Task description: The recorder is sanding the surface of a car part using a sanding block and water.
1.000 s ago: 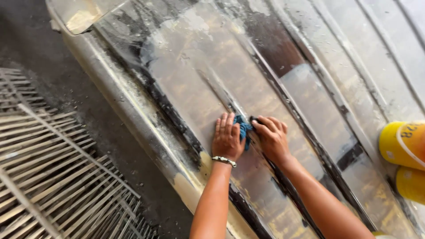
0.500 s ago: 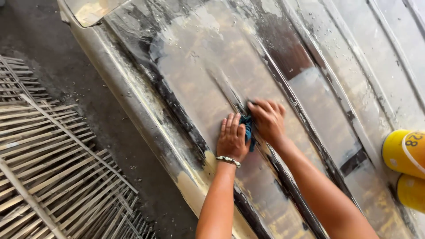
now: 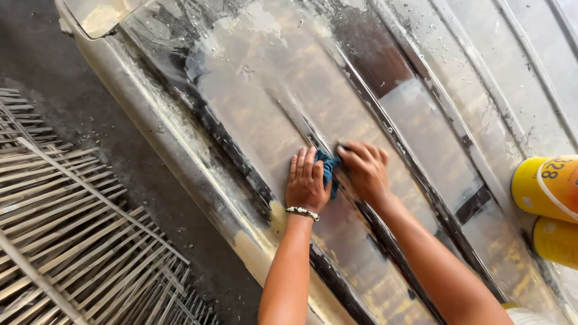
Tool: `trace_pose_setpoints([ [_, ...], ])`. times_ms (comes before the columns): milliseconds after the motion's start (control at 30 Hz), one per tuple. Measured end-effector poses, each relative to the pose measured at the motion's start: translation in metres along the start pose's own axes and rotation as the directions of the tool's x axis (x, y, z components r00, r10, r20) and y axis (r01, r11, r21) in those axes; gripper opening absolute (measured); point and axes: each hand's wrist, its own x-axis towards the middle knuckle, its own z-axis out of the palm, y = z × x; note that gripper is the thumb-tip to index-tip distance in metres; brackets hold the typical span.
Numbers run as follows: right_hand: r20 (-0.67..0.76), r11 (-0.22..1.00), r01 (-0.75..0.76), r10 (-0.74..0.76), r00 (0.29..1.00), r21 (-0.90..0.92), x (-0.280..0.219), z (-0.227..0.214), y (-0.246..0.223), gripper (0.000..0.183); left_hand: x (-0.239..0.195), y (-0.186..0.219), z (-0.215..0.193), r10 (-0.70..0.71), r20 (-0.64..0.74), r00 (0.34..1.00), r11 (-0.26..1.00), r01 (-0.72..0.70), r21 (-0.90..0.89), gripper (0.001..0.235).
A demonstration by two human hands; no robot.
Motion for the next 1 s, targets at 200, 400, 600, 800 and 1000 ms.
trace_pose_setpoints([
  [200, -0.034, 0.998, 0.068, -0.068, 0.997, -0.001, 0.07, 0.033, 0.009, 0.028, -0.005, -0.003, 0.006, 0.006, 0.013, 1.0, 1.0, -0.006, -0.006, 0.046],
  [400, -0.049, 0.999, 0.042, -0.043, 0.998, -0.015, 0.059, 0.022, 0.01, 0.028, -0.005, 0.001, -0.006, 0.01, 0.005, 1.0, 1.0, -0.01, 0.004, 0.045],
  [600, -0.013, 0.996, -0.079, 0.079, 0.997, -0.037, -0.067, -0.005, 0.023, 0.028, 0.005, -0.002, 0.0, 0.027, -0.002, 1.0, 1.0, -0.027, -0.002, 0.048],
  [800, -0.072, 0.989, -0.079, 0.088, 0.993, 0.121, 0.121, 0.047, 0.01, 0.019, 0.003, 0.001, -0.002, 0.023, 0.008, 1.0, 1.0, -0.023, 0.004, 0.047],
  [1000, -0.086, 0.995, -0.091, 0.088, 0.992, -0.035, -0.024, -0.007, 0.006, 0.027, 0.003, 0.001, -0.005, 0.022, -0.011, 1.0, 1.0, -0.022, 0.006, 0.047],
])
